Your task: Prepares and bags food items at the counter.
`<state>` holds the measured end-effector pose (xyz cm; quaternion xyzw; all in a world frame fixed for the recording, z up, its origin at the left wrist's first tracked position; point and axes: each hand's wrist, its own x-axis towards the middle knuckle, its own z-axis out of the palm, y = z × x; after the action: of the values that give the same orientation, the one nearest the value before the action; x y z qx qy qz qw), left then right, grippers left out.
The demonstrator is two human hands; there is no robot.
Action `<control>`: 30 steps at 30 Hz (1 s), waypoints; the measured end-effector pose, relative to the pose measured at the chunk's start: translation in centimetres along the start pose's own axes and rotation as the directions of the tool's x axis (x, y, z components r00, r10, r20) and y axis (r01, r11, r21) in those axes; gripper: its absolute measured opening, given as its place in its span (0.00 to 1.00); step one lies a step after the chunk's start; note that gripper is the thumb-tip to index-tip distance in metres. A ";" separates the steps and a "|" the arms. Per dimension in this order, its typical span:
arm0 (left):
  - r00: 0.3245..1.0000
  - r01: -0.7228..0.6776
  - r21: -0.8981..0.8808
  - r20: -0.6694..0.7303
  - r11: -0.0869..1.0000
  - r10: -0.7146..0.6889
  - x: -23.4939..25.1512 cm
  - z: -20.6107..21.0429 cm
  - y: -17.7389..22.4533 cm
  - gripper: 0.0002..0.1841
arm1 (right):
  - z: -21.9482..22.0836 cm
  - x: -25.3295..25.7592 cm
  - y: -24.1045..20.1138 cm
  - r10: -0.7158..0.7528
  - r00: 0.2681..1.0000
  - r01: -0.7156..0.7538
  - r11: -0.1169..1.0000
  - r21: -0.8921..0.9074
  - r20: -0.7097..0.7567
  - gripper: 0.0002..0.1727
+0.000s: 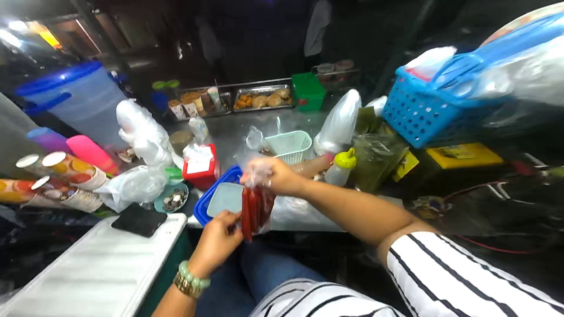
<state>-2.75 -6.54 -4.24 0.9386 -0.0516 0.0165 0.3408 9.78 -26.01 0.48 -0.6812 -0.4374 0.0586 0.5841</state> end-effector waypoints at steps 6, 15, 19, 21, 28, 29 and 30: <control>0.954 0.280 -0.439 0.024 0.854 -0.300 1.4 -1.2 2.9 0.22 | -0.7 2.2 -0.6 0.237 0.952 -0.205 0.964 0.169 -0.196 0.05; 0.899 0.024 -0.907 -0.165 0.421 -0.406 3.7 -1.2 6.1 0.19 | 1.0 1.7 -0.7 0.306 0.936 -0.296 0.952 0.082 -0.172 0.07; 0.877 -0.138 -0.918 -0.287 0.371 -0.384 3.8 -2.3 4.9 0.20 | 1.5 1.0 -0.2 0.373 0.906 -0.352 0.926 0.133 -0.198 0.09; 0.867 -0.135 -0.922 -0.287 0.362 -0.407 4.0 -2.4 4.5 0.19 | 1.9 1.0 0.4 0.377 0.912 -0.360 0.925 0.124 -0.165 0.10; 0.874 -0.162 -0.961 -0.245 0.224 -0.420 4.4 -2.7 5.0 0.16 | 2.5 -0.1 1.7 0.140 0.986 -0.147 0.987 -0.067 -0.092 0.09; 0.870 -0.171 -0.966 -0.240 0.195 -0.430 4.4 -3.0 4.8 0.16 | 2.4 -0.4 1.9 0.074 0.994 -0.082 0.992 -0.092 -0.080 0.10; 0.871 -0.174 -0.970 -0.231 0.168 -0.433 4.5 -3.1 4.9 0.17 | 2.4 -0.7 2.1 -0.009 0.998 0.001 0.993 -0.122 -0.068 0.11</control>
<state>1.24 -8.62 1.58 0.4649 0.1167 0.1718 0.8607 9.09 -24.57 -2.32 -0.7161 -0.4217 0.0072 0.5561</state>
